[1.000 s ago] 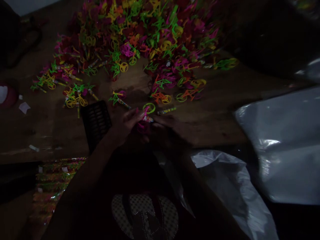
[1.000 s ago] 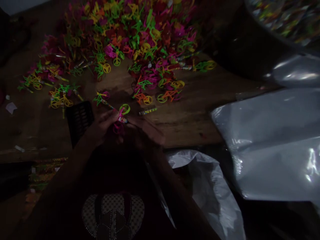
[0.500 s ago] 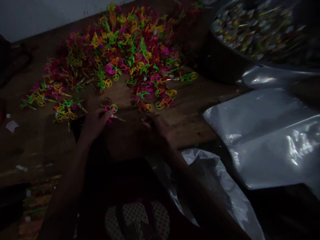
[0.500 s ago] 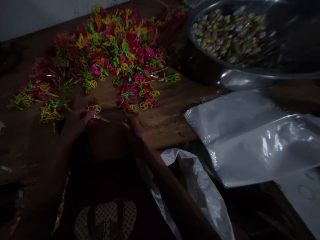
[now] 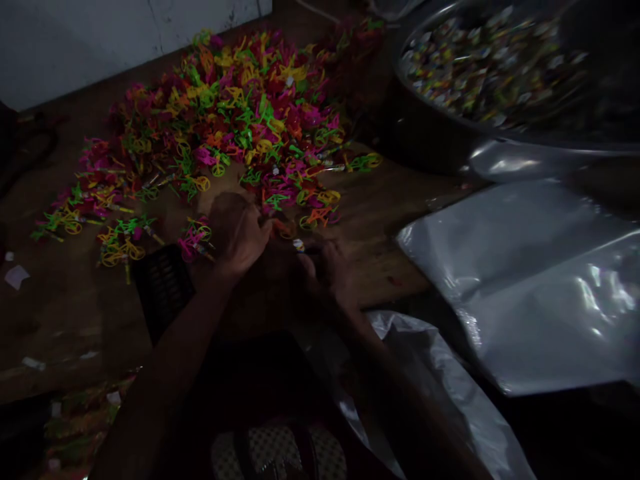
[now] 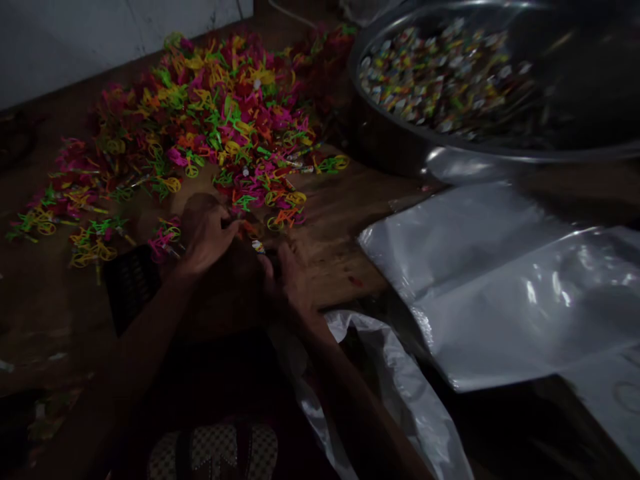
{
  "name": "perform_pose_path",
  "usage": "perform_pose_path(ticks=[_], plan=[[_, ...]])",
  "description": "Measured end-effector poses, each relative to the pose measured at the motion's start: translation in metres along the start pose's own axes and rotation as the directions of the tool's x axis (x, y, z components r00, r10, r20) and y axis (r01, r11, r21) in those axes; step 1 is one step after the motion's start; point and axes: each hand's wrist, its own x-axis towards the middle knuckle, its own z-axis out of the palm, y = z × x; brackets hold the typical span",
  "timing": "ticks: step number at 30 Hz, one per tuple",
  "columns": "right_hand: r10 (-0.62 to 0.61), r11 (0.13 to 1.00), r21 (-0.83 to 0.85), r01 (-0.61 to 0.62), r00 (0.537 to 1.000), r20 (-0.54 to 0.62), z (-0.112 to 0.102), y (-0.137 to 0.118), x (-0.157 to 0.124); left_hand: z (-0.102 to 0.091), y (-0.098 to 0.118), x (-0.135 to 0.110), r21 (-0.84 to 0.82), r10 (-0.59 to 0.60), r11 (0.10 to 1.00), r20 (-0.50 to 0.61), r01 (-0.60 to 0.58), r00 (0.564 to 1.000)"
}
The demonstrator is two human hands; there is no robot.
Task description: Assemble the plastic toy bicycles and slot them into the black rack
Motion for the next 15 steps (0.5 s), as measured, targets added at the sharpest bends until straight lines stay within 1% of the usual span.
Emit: perform_pose_path(ticks=[3, 6, 7, 8, 10, 11, 13, 14, 15], plan=[[0.082, 0.992, 0.102, -0.078, 0.996, -0.037, -0.002, -0.005, 0.003, 0.002, -0.011, 0.004, -0.124, -0.005, 0.992, 0.004, 0.005, 1.000], [0.108, 0.981, 0.167, -0.099, 0.993, -0.045, -0.003, -0.013, 0.009, -0.005, -0.021, 0.001, -0.198, -0.023, 0.980, -0.016, 0.019, 1.000], [0.109, 0.982, 0.160, -0.100, 0.993, -0.053, -0.002, -0.015, 0.012, -0.009, -0.023, -0.001, -0.182, -0.025, 0.983, -0.032, 0.018, 0.999], [0.113, 0.984, 0.142, -0.103, 0.991, -0.065, -0.002, -0.017, 0.014, -0.012, -0.024, -0.003, -0.130, -0.023, 0.991, -0.055, 0.015, 0.998], [0.125, 0.990, 0.084, -0.117, 0.986, -0.109, -0.001, -0.019, 0.017, -0.019, -0.022, -0.007, 0.036, -0.011, 0.999, -0.085, 0.014, 0.996], [0.132, 0.991, 0.052, -0.125, 0.981, -0.142, 0.000, -0.018, 0.019, -0.020, -0.018, -0.009, 0.119, -0.006, 0.993, -0.074, 0.014, 0.997], [0.143, 0.989, 0.002, -0.145, 0.968, -0.206, 0.001, -0.016, 0.022, -0.020, -0.009, -0.014, 0.207, -0.001, 0.978, 0.005, -0.001, 1.000], [0.146, 0.988, -0.013, -0.153, 0.967, -0.211, 0.002, -0.014, 0.023, -0.018, -0.004, -0.016, 0.208, 0.008, 0.978, 0.053, -0.019, 0.999], [0.153, 0.987, -0.018, -0.159, 0.970, -0.190, 0.002, -0.013, 0.023, -0.014, 0.000, -0.018, 0.177, 0.015, 0.984, 0.092, -0.031, 0.996]])
